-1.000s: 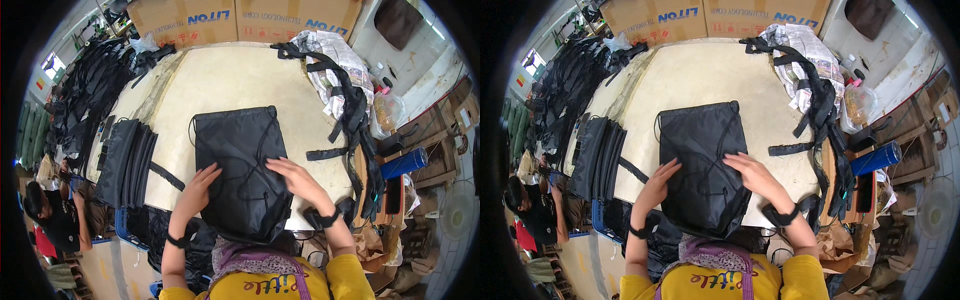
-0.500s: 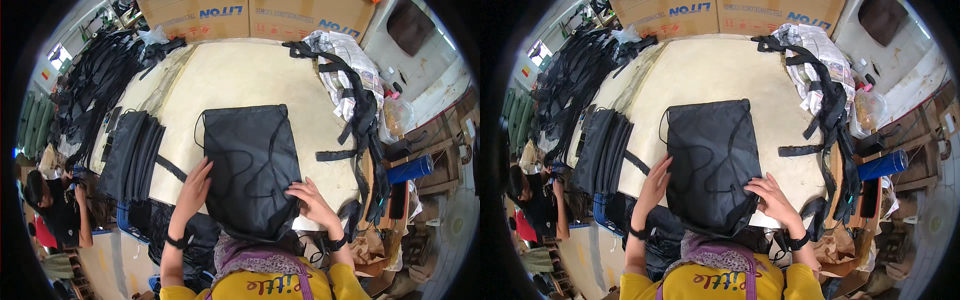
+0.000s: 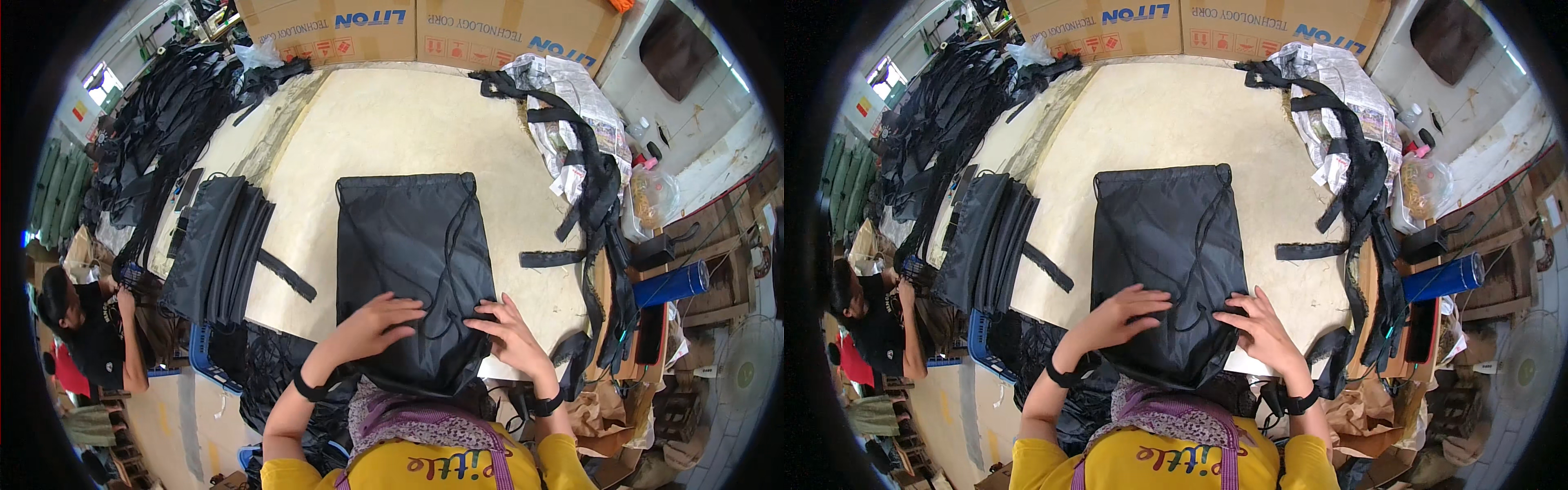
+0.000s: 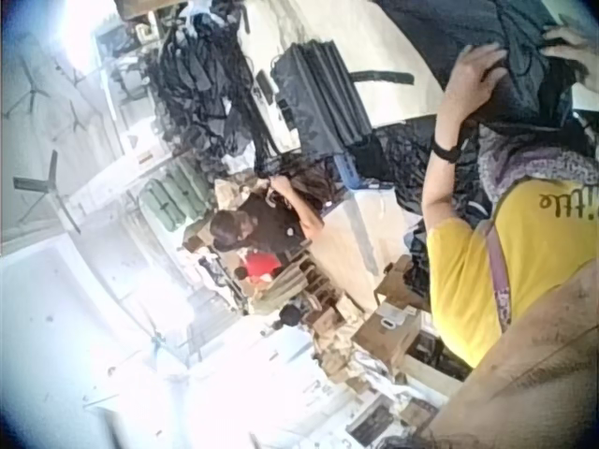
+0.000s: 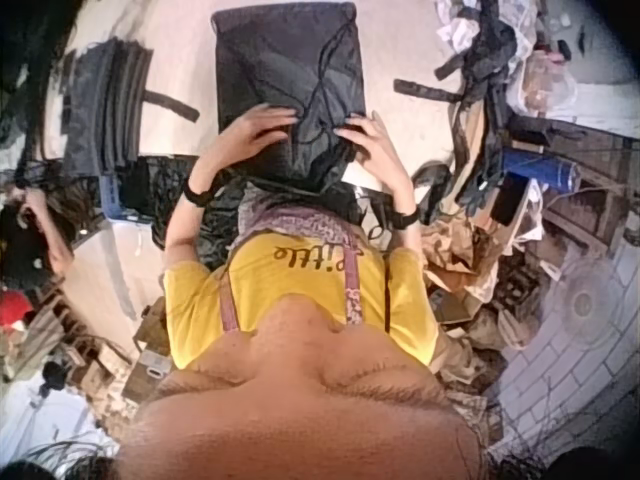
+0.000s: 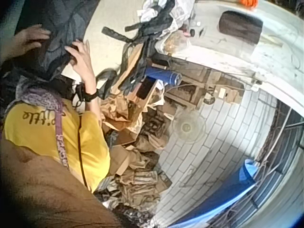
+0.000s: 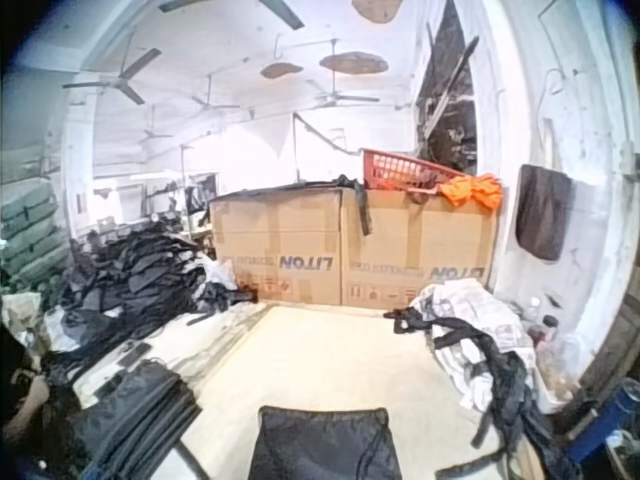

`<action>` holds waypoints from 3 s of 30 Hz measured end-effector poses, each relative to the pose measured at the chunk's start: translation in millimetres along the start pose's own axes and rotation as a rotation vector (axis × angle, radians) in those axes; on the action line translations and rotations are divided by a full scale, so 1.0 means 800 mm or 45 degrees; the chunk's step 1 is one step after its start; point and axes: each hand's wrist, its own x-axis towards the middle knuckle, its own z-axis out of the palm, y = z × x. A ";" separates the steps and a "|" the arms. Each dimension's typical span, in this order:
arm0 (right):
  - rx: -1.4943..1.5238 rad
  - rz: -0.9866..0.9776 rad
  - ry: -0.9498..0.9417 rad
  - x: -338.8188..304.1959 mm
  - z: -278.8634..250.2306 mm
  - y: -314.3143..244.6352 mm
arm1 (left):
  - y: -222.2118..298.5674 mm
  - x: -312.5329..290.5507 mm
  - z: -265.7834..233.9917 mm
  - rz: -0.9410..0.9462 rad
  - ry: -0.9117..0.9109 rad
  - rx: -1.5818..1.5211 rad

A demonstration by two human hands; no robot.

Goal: Folding and stacking black drawstring bags on a workbench in a textile factory setting.

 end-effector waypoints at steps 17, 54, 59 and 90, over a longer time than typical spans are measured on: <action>0.233 0.498 0.370 0.059 0.021 0.017 | -0.080 -0.094 0.009 -0.812 0.879 -0.286; 0.041 0.353 0.617 0.173 0.038 0.020 | -0.019 0.052 0.087 -0.478 0.689 0.826; 0.105 0.177 0.729 0.193 0.025 0.050 | -0.029 0.052 0.091 -0.464 0.677 0.793; 0.917 -0.215 -0.135 0.159 -0.079 -0.035 | -0.029 0.033 0.088 -0.492 0.670 0.782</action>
